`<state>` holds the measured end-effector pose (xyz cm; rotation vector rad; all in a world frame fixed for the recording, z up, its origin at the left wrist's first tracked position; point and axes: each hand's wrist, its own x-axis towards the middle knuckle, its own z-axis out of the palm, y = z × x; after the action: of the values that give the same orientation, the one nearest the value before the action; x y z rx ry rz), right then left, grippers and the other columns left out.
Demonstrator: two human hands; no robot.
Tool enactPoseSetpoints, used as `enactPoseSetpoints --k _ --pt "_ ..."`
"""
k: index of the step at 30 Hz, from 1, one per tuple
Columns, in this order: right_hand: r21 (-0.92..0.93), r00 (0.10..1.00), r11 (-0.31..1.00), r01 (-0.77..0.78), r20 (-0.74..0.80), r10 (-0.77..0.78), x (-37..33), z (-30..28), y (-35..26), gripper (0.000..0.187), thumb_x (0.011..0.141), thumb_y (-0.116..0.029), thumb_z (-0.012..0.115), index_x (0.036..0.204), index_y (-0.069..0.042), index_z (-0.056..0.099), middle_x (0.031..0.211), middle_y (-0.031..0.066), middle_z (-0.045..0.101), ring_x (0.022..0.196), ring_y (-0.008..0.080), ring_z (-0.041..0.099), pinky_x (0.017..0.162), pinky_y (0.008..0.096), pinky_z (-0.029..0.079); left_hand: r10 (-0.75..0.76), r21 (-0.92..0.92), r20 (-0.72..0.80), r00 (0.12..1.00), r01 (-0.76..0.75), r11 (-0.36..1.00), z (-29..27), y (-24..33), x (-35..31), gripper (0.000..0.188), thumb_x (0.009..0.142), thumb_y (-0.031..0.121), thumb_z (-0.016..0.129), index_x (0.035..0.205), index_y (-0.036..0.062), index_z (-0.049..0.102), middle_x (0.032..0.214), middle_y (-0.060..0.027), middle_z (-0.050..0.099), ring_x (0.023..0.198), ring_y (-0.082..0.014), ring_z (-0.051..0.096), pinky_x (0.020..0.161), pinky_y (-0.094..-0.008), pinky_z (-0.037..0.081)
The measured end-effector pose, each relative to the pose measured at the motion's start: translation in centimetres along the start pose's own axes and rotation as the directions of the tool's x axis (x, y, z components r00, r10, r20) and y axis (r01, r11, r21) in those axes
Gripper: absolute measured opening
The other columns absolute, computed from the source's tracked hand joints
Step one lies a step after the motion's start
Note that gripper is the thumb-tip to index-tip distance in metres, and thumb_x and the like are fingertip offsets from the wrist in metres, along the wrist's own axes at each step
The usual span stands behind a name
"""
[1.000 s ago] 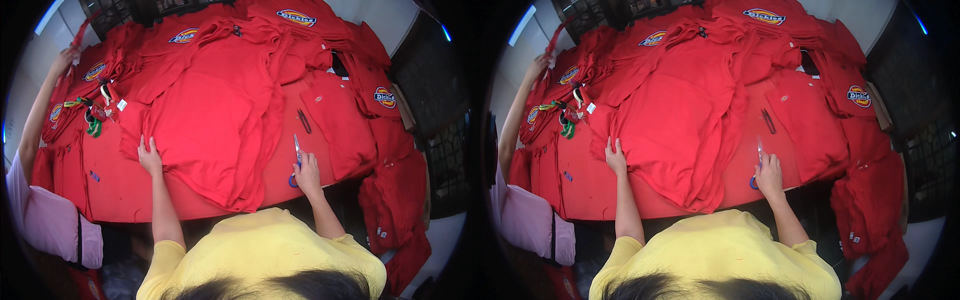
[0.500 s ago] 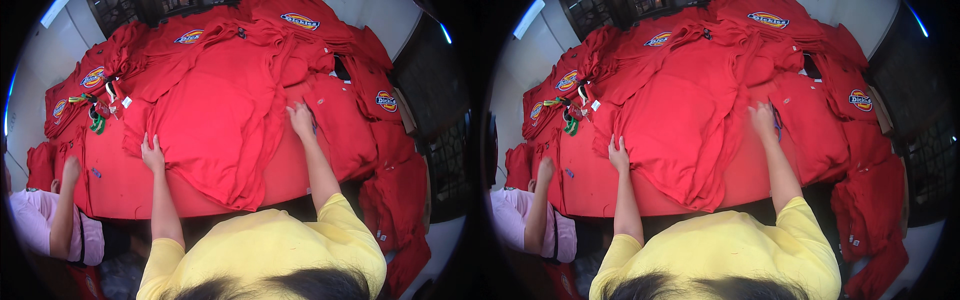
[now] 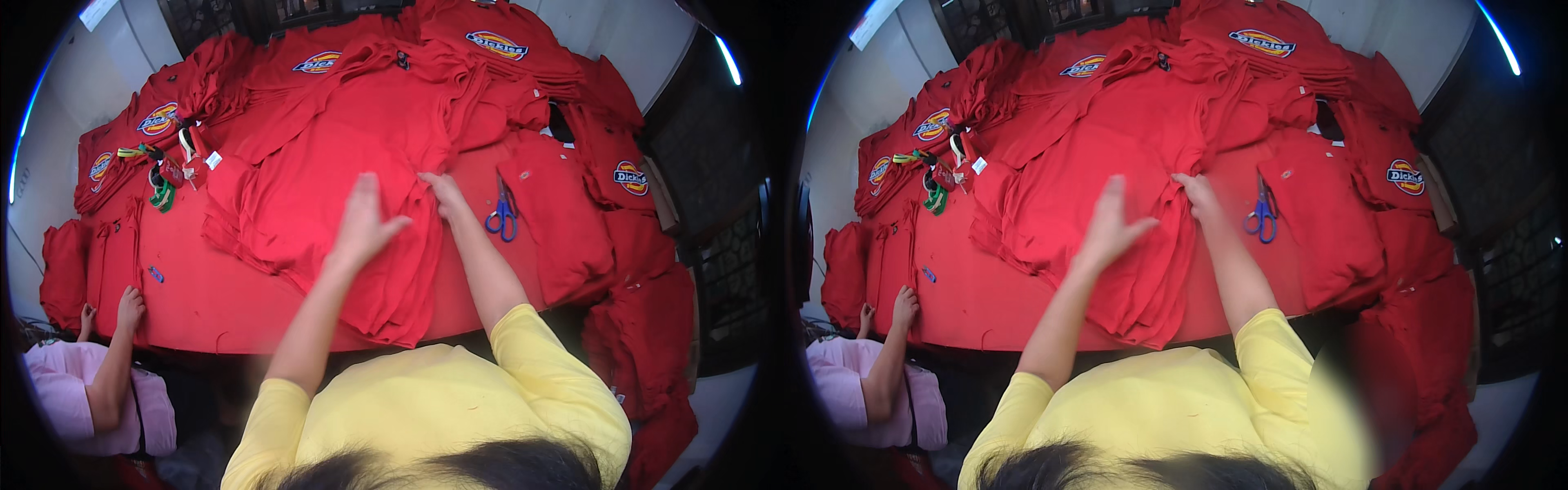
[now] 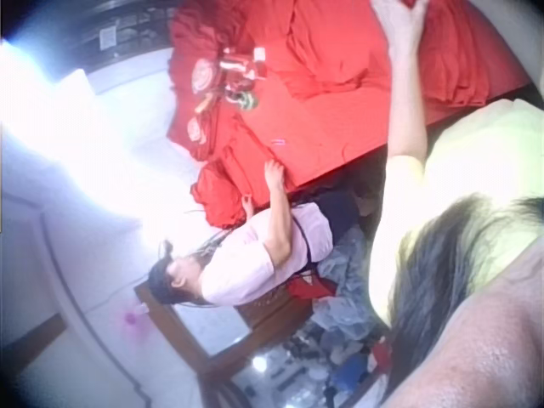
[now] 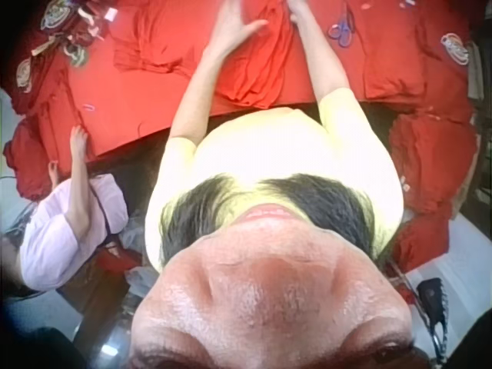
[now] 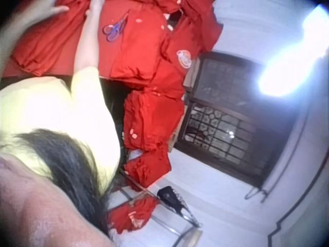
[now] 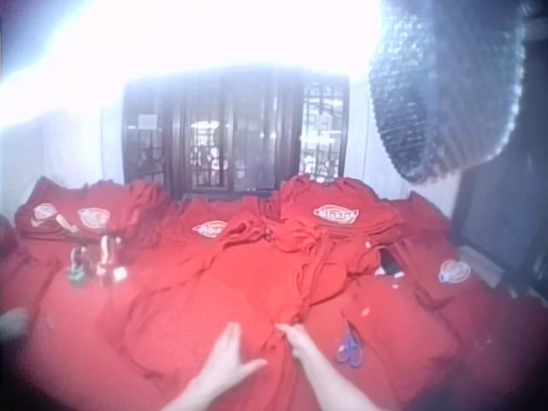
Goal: The person uses blue scissors to trim loose threads and tags from red t-shirts on a work table, then folds the shirts.
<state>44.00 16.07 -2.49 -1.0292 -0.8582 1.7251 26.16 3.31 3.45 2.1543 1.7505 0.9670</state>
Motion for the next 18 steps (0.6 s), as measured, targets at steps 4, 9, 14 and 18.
enactPoseSetpoints --k 4,9,14,18 --pt "0.029 0.994 0.994 0.105 0.038 -0.106 0.2 -1.1 0.8 0.038 0.086 -0.012 0.061 0.12 0.003 0.052 0.115 0.0135 0.061 0.104 0.0237 0.06 0.091 0.0398 0.049 -0.073 0.31 0.133 0.988 0.029 0.95 6.2 2.4 -0.9 0.113 0.067 0.061 0.071 0.145 -0.0039 0.019 0.149 -0.0241 0.024 0.14 -0.0358 0.02 0.113 -0.0502 0.016" --pt "-0.057 0.954 0.953 0.298 0.004 -0.299 -1.3 -0.1 1.4 0.043 0.087 -0.016 0.063 0.123 0.003 0.049 0.118 0.0127 0.06 0.106 0.0214 0.059 0.094 0.0327 0.044 -0.034 0.289 0.095 0.995 0.005 0.957 7.1 0.8 -1.3 0.108 0.069 0.054 0.072 0.145 -0.0033 0.02 0.148 -0.0219 0.026 0.14 -0.0357 0.022 0.113 -0.0511 0.016" --pt "-0.187 0.959 0.941 0.284 0.066 -0.276 -1.1 1.6 0.4 0.073 0.084 -0.037 0.066 0.136 0.005 0.037 0.139 0.0196 0.041 0.127 0.0263 0.043 0.104 0.0326 0.035 -0.139 0.167 0.174 0.975 0.11 0.98 6.0 1.7 -0.3 0.116 0.068 0.052 0.074 0.146 -0.005 0.01 0.147 -0.0245 0.026 0.137 -0.037 0.028 0.11 -0.0539 0.021" --pt "-0.415 0.999 0.91 0.003 -0.045 -0.023 -2.4 8.5 -3.8 0.078 0.085 -0.039 0.064 0.141 0.005 0.03 0.144 0.0188 0.035 0.134 0.0244 0.034 0.11 0.038 0.025 -0.415 -0.068 0.186 0.891 0.433 0.899 3.7 3.8 2.5 0.119 0.068 0.047 0.075 0.146 -0.0058 0.003 0.143 -0.0285 0.03 0.131 -0.0387 0.037 0.106 -0.0566 0.026"
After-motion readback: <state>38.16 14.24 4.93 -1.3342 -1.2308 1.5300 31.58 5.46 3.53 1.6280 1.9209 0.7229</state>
